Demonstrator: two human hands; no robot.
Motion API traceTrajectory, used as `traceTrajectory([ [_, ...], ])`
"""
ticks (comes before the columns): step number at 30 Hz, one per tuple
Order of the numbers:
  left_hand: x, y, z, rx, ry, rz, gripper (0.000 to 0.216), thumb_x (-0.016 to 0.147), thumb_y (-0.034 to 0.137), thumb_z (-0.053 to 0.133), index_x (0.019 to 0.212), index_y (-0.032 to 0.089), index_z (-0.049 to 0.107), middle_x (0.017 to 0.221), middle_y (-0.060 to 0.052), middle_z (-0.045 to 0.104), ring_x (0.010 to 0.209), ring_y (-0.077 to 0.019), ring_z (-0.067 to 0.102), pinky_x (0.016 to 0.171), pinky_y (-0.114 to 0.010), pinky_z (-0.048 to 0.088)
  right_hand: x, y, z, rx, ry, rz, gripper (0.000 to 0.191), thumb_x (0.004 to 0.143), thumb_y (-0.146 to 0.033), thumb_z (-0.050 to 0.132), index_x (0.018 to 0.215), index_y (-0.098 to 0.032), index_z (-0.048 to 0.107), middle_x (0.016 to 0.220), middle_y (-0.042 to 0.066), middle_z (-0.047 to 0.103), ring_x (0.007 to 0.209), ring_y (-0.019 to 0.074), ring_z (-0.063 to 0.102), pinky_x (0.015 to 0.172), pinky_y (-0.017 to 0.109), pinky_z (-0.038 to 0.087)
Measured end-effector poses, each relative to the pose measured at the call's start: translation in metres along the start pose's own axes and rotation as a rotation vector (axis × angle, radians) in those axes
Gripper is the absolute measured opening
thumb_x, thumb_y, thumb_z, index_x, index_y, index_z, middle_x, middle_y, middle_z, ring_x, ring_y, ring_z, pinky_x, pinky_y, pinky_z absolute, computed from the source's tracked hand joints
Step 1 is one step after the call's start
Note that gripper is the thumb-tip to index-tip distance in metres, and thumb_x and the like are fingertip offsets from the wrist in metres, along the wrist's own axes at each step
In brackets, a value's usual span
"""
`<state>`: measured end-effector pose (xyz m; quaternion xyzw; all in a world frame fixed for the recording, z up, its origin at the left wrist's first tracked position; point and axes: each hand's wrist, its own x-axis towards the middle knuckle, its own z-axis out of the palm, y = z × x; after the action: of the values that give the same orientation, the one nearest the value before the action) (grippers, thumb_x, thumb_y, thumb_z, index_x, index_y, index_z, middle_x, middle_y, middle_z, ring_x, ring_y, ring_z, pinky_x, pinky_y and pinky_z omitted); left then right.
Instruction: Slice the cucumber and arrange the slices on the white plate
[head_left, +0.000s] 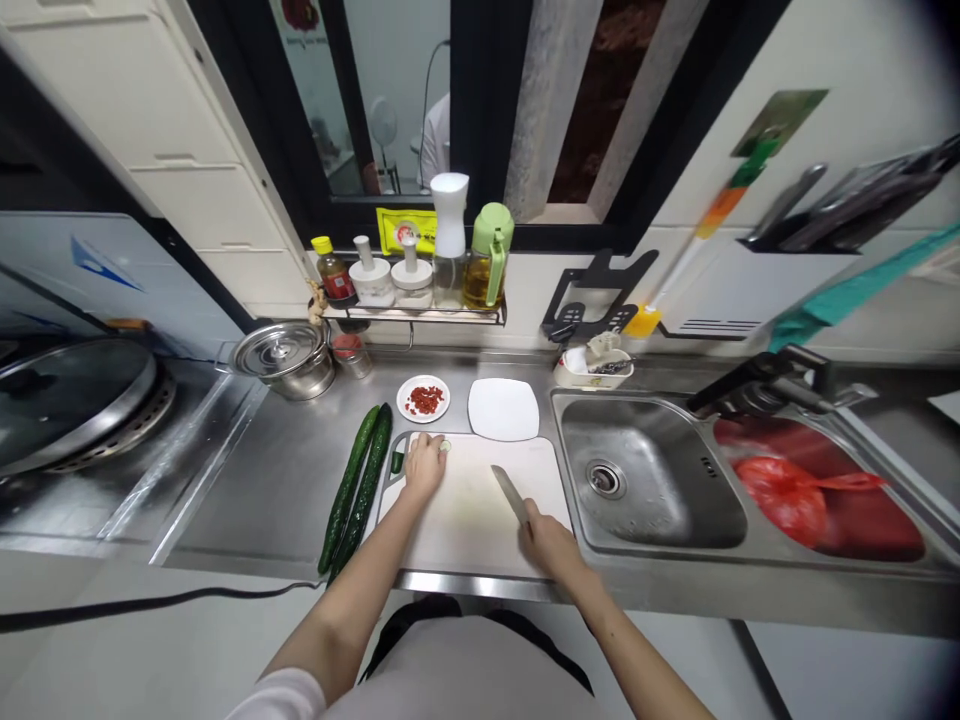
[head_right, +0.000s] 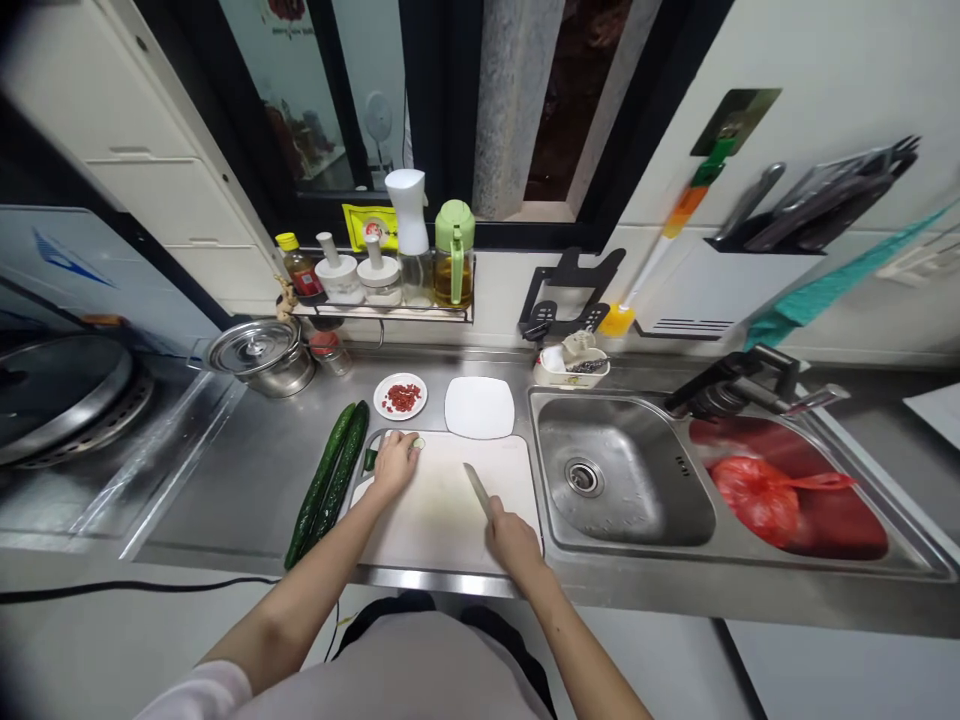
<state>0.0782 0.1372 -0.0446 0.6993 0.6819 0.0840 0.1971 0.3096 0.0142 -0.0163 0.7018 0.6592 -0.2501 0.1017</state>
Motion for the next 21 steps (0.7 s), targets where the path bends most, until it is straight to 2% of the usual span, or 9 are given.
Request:
traceTrajectory([
  [9, 0.0099, 0.0073, 0.0056, 0.125, -0.021, 0.014, 0.029, 0.092, 0.025, 0.043, 0.114, 0.025, 0.061, 0.115, -0.010, 0.053, 0.109, -0.0249, 0.048, 0.083, -0.033, 0.043, 0.0021, 0.0026, 0.0045, 0.002, -0.004, -0.013, 0.039, 0.087, -0.015, 0.034, 0.124, -0.017, 0.046, 0.087, 0.009, 0.065, 0.081, 0.0207, 0.062, 0.063, 0.027, 0.029],
  [16, 0.0107, 0.0086, 0.0073, 0.104, 0.002, 0.039, 0.024, 0.091, 0.019, 0.044, 0.107, 0.024, 0.061, 0.111, -0.009, 0.056, 0.108, -0.0227, 0.049, 0.087, -0.032, 0.041, 0.0016, 0.0015, 0.0025, -0.007, -0.002, -0.021, 0.038, 0.086, -0.015, 0.034, 0.122, -0.017, 0.046, 0.085, 0.008, 0.065, 0.081, 0.0205, 0.062, 0.062, 0.028, 0.027],
  [21, 0.0065, 0.0123, -0.0002, 0.060, 0.005, 0.026, 0.023, 0.090, 0.016, 0.044, 0.101, 0.024, 0.063, 0.106, -0.008, 0.063, 0.107, -0.0214, 0.052, 0.088, -0.031, 0.040, 0.0006, -0.0005, 0.0004, -0.014, -0.006, -0.006, 0.040, 0.086, -0.014, 0.034, 0.124, -0.017, 0.046, 0.084, 0.009, 0.065, 0.082, 0.0208, 0.063, 0.063, 0.028, 0.028],
])
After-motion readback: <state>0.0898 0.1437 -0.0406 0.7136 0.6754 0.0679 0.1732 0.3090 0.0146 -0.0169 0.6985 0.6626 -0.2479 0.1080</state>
